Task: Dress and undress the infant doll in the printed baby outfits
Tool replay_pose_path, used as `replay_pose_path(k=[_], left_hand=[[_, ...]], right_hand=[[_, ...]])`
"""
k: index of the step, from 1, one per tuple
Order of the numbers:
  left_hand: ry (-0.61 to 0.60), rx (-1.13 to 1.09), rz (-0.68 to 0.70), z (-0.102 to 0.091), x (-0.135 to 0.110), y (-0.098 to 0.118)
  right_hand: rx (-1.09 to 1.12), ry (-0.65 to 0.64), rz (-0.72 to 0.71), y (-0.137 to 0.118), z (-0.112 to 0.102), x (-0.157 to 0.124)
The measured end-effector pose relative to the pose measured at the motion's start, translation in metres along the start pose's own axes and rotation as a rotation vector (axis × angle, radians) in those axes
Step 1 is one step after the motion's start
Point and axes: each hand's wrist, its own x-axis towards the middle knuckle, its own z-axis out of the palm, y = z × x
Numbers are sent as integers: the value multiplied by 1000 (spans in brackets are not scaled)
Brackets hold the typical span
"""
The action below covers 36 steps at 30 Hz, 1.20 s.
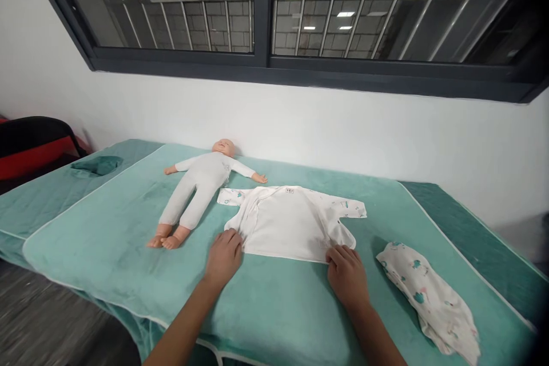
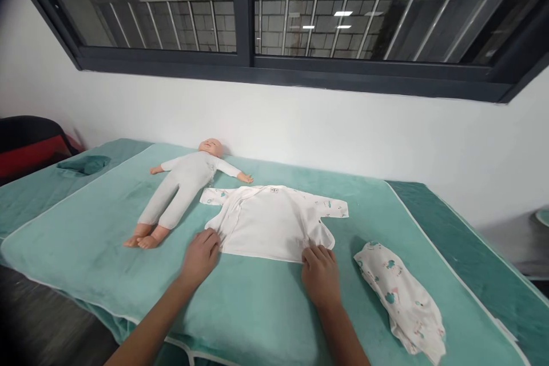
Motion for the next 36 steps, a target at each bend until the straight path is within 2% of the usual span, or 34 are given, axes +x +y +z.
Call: replay_pose_path(k=[4, 8, 11, 13, 17, 20, 23, 26, 32, 36], left_hand=[[35, 9, -38, 1, -3, -1], [65, -29, -51, 1, -5, -2], [89, -47, -39, 2, -5, -3], [95, -60, -28, 2, -4, -4], [87, -80, -24, 3, -4, -5], [87, -96, -42, 5, -6, -6], [79, -115, -67, 6, -7, -6], [77, -139, -87, 7, -8, -6], [84, -165, -110, 5, -6, -6], [91, -180, -124, 6, -8, -6]], right_hand=[[0, 93, -2, 1, -5, 1], [55, 156, 93, -6, -5, 8], [192, 58, 171, -23, 4, 27], [233, -56, 152, -38, 16, 48], [126, -233, 76, -56, 54, 93], [-2, -300, 113, -56, 81, 113], [-62, -332, 105, -50, 98, 115], [-62, -310, 77, -47, 104, 110], [-76, -291, 65, -47, 105, 107], [-84, -265, 43, -54, 98, 106]])
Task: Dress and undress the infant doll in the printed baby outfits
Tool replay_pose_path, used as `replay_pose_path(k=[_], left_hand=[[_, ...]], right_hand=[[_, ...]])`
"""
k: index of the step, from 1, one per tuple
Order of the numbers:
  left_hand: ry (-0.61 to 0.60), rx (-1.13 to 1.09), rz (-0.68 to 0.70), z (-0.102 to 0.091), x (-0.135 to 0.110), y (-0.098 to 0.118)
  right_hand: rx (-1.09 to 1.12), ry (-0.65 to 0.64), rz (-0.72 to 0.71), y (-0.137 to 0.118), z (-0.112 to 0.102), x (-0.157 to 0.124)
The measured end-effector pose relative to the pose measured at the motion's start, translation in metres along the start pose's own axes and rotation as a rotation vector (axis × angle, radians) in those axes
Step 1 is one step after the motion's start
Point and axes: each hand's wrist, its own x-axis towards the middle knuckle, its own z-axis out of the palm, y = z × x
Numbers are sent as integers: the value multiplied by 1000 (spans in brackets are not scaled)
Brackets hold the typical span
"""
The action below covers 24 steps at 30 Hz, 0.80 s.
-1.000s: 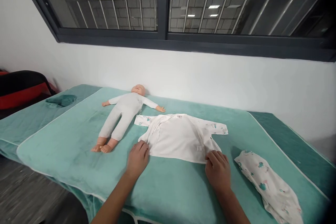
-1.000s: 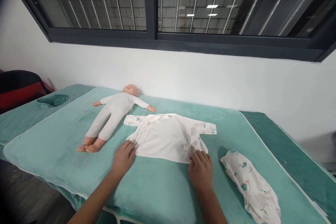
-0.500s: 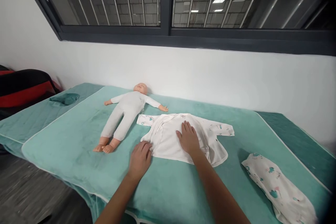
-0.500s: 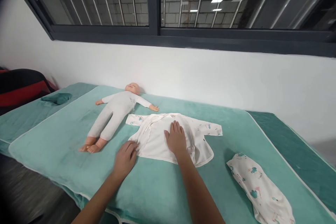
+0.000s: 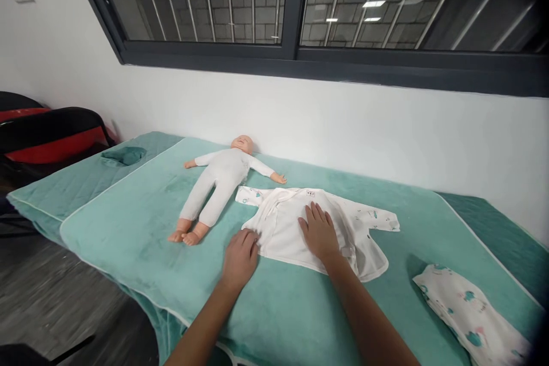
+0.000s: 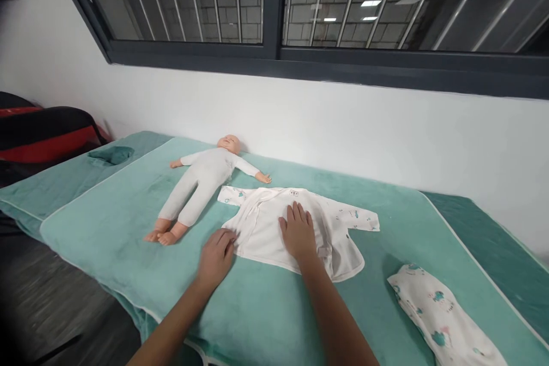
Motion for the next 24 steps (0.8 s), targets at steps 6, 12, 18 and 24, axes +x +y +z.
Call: replay_pose_path(k=[6, 12, 18, 24], left_hand=[[-45, -218, -155, -8, 1, 2], [71, -417, -276, -85, 33, -23], [25, -161, -407, -133, 73, -119], [-149, -330, -642, -117, 109, -176]], right_hand=[[111, -12, -247, -10, -10, -13], [269, 76, -195, -25, -6, 2], [575, 78, -120, -87, -5, 103], [624, -14, -22, -140, 31, 244]])
